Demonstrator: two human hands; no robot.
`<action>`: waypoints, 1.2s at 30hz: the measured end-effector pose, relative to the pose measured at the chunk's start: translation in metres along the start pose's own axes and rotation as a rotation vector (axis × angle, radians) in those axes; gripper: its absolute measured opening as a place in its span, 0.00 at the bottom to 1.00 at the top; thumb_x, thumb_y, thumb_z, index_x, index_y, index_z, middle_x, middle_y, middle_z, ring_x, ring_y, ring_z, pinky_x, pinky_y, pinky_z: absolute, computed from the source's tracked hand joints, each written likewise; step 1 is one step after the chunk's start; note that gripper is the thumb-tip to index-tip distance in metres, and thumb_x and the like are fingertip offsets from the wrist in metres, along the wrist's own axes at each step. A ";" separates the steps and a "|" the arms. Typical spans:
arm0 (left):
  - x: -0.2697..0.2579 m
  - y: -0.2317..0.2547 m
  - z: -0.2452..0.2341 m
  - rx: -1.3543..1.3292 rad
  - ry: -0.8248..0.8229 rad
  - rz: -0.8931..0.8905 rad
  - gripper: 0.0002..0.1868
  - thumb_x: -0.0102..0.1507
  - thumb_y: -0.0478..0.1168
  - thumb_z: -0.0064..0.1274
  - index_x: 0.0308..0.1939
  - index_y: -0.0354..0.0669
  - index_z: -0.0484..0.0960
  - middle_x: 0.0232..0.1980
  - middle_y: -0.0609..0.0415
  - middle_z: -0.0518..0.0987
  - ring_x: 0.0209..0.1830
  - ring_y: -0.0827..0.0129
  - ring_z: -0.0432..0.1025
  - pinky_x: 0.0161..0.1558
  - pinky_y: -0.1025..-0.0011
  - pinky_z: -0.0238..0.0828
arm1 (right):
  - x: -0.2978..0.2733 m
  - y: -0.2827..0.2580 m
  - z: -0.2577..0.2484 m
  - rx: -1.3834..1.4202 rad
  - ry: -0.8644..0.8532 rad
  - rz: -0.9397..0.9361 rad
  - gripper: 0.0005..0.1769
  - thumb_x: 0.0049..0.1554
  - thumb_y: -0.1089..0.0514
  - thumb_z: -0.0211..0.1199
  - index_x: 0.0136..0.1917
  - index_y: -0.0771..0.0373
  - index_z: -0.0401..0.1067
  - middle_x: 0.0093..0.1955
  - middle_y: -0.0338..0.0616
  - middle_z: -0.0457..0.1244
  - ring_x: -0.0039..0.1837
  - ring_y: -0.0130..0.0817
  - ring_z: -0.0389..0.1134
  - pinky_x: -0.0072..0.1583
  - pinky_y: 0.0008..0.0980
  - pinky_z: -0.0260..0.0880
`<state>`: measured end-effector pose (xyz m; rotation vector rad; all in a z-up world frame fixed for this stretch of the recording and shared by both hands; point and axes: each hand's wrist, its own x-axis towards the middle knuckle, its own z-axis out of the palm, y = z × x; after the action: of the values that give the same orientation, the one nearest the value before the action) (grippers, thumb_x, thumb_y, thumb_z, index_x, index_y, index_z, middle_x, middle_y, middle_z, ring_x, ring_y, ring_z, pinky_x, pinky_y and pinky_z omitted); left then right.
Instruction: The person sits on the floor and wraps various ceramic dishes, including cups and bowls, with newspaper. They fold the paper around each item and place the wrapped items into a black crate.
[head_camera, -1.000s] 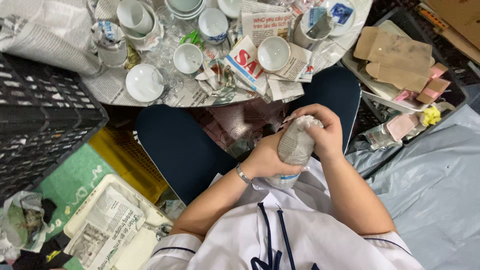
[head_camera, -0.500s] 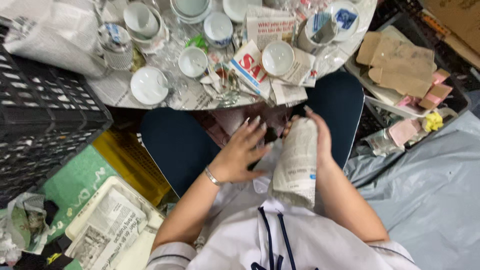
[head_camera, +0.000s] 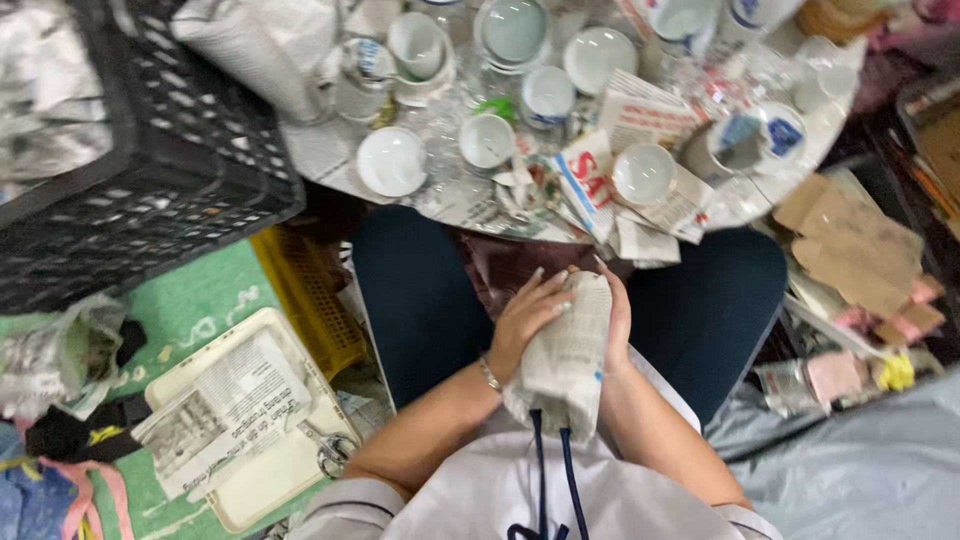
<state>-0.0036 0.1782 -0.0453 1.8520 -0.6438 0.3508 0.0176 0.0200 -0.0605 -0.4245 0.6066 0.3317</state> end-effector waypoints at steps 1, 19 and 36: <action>-0.001 0.003 0.008 -0.015 0.101 -0.124 0.18 0.65 0.40 0.55 0.57 0.40 0.73 0.68 0.45 0.76 0.73 0.50 0.69 0.78 0.46 0.57 | 0.005 0.005 0.010 0.015 -0.040 -0.022 0.20 0.66 0.44 0.53 0.52 0.62 0.74 0.48 0.46 0.69 0.52 0.40 0.71 0.57 0.39 0.72; 0.031 -0.041 -0.123 -0.256 0.826 -0.277 0.18 0.69 0.40 0.47 0.61 0.36 0.78 0.61 0.49 0.80 0.58 0.64 0.77 0.63 0.67 0.74 | 0.038 0.076 0.076 -0.500 -0.303 0.421 0.26 0.67 0.48 0.44 0.74 0.59 0.60 0.71 0.44 0.62 0.68 0.43 0.65 0.71 0.46 0.59; 0.087 -0.230 -0.250 0.448 0.983 -0.492 0.48 0.48 0.48 0.78 0.65 0.30 0.70 0.60 0.38 0.79 0.60 0.51 0.76 0.62 0.60 0.71 | 0.018 -0.011 -0.078 -0.580 0.062 0.094 0.25 0.65 0.46 0.48 0.67 0.64 0.67 0.63 0.54 0.65 0.65 0.47 0.65 0.68 0.46 0.60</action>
<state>0.2173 0.4476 -0.0857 1.8728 0.5918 1.0285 -0.0011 -0.0234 -0.1256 -0.9671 0.5868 0.5885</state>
